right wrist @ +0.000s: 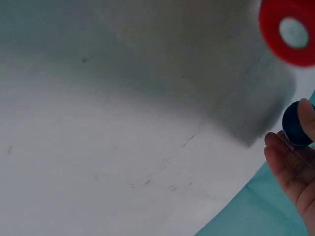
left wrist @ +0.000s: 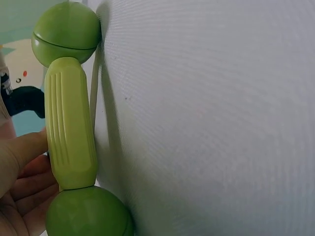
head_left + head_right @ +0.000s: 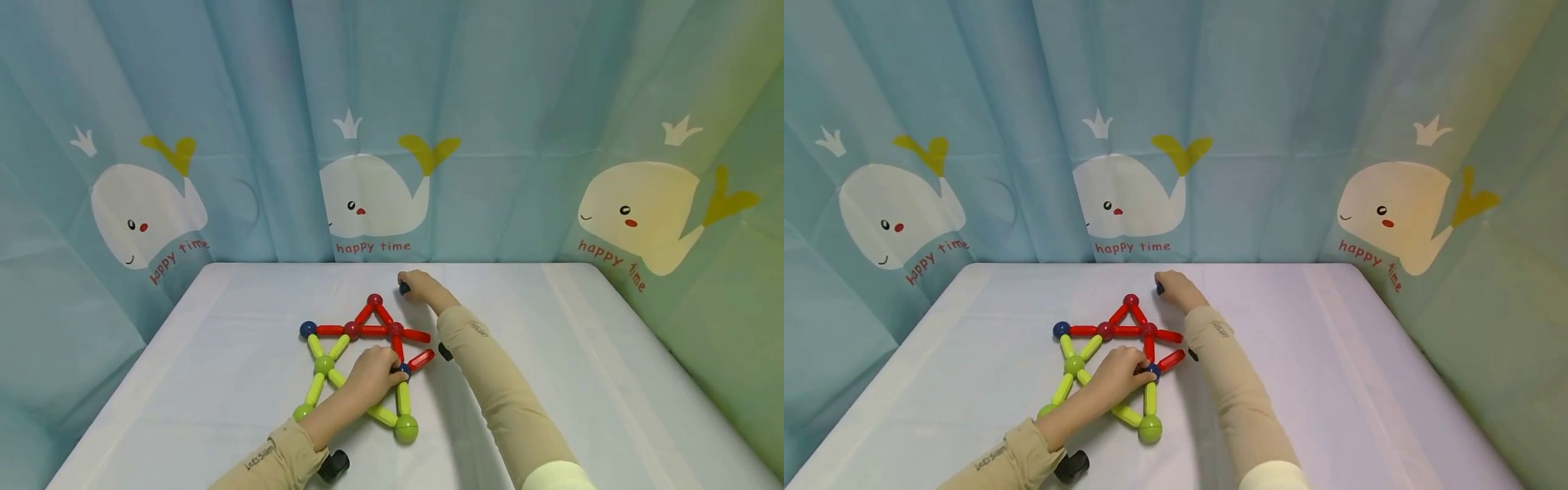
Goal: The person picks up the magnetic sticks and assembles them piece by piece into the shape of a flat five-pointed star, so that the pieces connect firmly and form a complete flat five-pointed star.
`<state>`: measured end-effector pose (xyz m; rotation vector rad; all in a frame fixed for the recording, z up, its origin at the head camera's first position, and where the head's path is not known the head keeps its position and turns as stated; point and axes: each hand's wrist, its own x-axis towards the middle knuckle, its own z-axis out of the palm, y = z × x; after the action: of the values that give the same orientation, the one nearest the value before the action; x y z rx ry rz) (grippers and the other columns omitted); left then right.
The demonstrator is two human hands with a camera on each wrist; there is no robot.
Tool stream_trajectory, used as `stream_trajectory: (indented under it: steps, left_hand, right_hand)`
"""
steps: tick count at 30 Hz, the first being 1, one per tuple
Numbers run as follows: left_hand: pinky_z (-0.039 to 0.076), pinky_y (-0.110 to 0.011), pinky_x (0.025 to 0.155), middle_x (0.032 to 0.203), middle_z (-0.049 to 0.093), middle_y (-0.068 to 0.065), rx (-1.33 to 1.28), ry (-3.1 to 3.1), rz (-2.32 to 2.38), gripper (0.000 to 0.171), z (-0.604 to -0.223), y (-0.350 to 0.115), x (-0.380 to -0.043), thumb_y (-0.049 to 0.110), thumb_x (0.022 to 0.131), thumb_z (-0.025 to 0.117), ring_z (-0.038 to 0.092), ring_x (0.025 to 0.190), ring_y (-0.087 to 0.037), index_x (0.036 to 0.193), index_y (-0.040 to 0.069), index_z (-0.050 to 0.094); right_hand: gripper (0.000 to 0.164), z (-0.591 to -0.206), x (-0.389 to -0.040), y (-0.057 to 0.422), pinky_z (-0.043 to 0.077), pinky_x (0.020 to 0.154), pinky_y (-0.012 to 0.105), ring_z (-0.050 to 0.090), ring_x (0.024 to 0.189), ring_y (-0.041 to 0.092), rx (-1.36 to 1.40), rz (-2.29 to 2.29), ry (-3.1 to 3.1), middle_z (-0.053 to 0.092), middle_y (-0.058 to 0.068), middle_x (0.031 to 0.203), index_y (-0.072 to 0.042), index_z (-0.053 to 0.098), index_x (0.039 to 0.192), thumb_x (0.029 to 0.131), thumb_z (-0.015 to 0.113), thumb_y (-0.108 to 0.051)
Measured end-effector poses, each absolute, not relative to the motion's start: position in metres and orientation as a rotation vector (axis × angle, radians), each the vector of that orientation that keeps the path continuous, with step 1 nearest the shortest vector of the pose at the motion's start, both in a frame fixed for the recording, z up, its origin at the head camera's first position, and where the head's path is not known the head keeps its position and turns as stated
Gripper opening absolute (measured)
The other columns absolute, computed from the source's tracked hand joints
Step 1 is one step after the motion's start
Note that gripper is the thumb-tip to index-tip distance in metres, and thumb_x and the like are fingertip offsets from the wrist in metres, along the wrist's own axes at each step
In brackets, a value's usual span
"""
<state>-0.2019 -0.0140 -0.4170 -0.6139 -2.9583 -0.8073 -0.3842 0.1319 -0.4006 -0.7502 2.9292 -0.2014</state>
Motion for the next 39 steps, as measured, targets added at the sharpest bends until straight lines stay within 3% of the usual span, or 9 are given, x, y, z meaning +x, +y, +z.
stream_trajectory:
  steps: [7, 20, 25, 39]
  left_hand:
    - [0.037, -0.018, 0.056, 0.060, 0.051, 0.005, -0.589, -2.977, -0.817, 0.019, -0.417, -0.017, -0.200, 0.020, 0.079, 0.076, 0.043, 0.057, -0.008, 0.070, 0.007, 0.065]
    - [0.037, -0.019, 0.058, 0.063, 0.052, 0.003, -0.551, -3.006, -0.772, 0.018, -0.409, -0.018, -0.210, 0.021, 0.079, 0.075, 0.043, 0.061, -0.011, 0.072, 0.007, 0.065]
    - [0.037, -0.019, 0.059, 0.063, 0.052, 0.003, -0.559, -3.005, -0.797, 0.018, -0.413, -0.015, -0.208, 0.021, 0.080, 0.075, 0.044, 0.061, -0.010, 0.073, 0.007, 0.065]
    - [0.036, -0.017, 0.057, 0.061, 0.051, 0.004, -0.594, -2.991, -0.787, 0.018, -0.415, -0.015, -0.200, 0.022, 0.079, 0.075, 0.043, 0.060, -0.009, 0.075, 0.007, 0.066]
  right_hand:
    - [0.030, -0.397, -0.376, 0.146, 0.042, 0.100, 0.044, 0.055, 0.114, 0.033, -0.787, -0.295, 2.929, 0.060, 0.020, 0.120, 0.001, 0.058, 0.119, 0.090, 0.061, -0.007]
    - [0.037, -0.373, -0.347, 0.168, 0.046, 0.095, 0.044, 0.058, 0.106, 0.034, -0.909, -0.417, 2.786, 0.059, 0.024, 0.119, 0.006, 0.053, 0.126, 0.094, 0.056, -0.010]
    - [0.038, -0.372, -0.336, 0.181, 0.050, 0.088, 0.042, 0.061, 0.098, 0.033, -0.816, -0.536, 2.718, 0.060, 0.024, 0.114, 0.006, 0.053, 0.124, 0.092, 0.060, -0.013]
    - [0.033, -0.373, -0.315, 0.194, 0.052, 0.087, 0.044, 0.064, 0.096, 0.035, -0.838, -0.650, 2.678, 0.060, 0.028, 0.111, 0.008, 0.053, 0.119, 0.092, 0.059, -0.010]
